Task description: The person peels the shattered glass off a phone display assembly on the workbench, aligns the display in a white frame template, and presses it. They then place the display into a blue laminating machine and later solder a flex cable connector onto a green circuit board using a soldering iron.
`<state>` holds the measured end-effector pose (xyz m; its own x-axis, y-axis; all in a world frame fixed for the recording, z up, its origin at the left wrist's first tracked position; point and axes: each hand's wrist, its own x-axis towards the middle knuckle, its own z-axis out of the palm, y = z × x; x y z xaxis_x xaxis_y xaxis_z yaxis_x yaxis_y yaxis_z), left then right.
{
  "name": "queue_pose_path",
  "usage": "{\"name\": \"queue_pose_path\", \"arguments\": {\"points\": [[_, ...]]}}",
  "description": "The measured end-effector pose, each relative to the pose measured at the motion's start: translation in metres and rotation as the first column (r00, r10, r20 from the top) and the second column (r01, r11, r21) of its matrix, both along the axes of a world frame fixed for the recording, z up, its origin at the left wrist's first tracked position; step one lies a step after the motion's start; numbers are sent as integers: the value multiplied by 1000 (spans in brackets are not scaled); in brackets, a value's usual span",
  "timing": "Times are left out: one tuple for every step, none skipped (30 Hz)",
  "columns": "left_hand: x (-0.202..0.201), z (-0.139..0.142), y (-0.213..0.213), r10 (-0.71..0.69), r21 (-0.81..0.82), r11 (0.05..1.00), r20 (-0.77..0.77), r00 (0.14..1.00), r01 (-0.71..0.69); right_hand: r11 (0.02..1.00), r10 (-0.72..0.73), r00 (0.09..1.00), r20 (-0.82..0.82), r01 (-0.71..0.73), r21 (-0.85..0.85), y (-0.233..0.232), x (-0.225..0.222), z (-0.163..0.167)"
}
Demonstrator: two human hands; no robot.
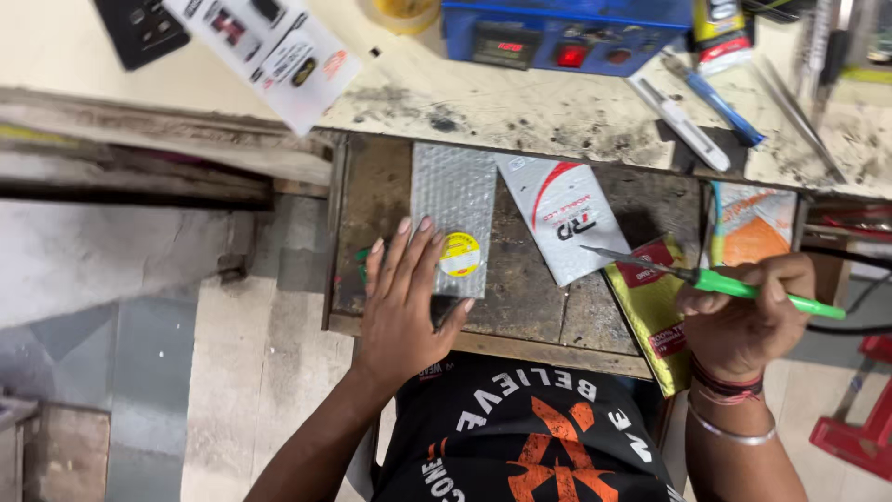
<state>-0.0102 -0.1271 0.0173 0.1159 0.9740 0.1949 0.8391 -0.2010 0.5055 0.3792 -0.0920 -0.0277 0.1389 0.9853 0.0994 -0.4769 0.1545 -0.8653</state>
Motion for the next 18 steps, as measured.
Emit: {"name": "queue_pose_path", "arguments": {"points": [[-4,0,-4,21,40,999,-9,1000,-21,1000,2,1000,-15,-2,6,2,3,-5],[-8,-1,-8,113,54,992,-3,994,-112,1000,4,1000,-30,-4,13,4,7,-11],[-13,-1,-13,203,57,978,3,979,-203,999,12,1000,-27,-12,30,3,15,-14],[-17,-2,-18,293,59,954,8,956,-293,999,30,999,-40,-29,30,3,21,-20],[-24,-2,-21,290,-11,957,-25,957,-291,998,48,997,-53,-46,29,2,28,-26],[-34,-1,-22,282,-75,955,-56,958,-285,998,68,994,-83,-67,19,4,35,-32],[-39,-1,-23,268,-135,951,-85,960,-278,997,81,990,-113,-80,10,3,41,-37],[-40,-1,-24,256,-119,956,-107,961,-268,996,92,985,-143,-93,1,3,46,-40],[-41,-1,-24,242,-103,961,-130,962,-256,995,97,980,-174,-101,-11,1,49,-42],[-42,0,-23,226,-86,967,-152,962,-241,995,95,983,-158,-99,-18,1,49,-44],[-42,2,-23,226,-82,967,-169,959,-243,995,93,985,-143,-97,-25,1,48,-44],[-43,3,-21,221,-74,968,-183,958,-238,996,79,994,-80,-81,-22,3,46,-43],[-43,4,-19,211,-66,972,-195,958,-227,999,51,997,-58,-52,-16,3,42,-41],[-44,7,-17,250,-101,958,-153,956,-267,1000,22,999,-36,-22,-11,3,37,-37],[-45,10,-18,283,-144,944,-111,953,-297,1000,-22,998,-54,21,-7,0,31,-33],[-46,15,-18,309,-190,929,-68,949,-317,999,-43,997,-59,43,0,-1,26,-30],[-49,21,-18,325,-189,928,-16,945,-322,998,-65,996,-64,65,7,-3,20,-25],[-53,28,-19,341,-191,925,37,939,-329,998,-56,997,-59,58,17,-2,15,-23]]}}
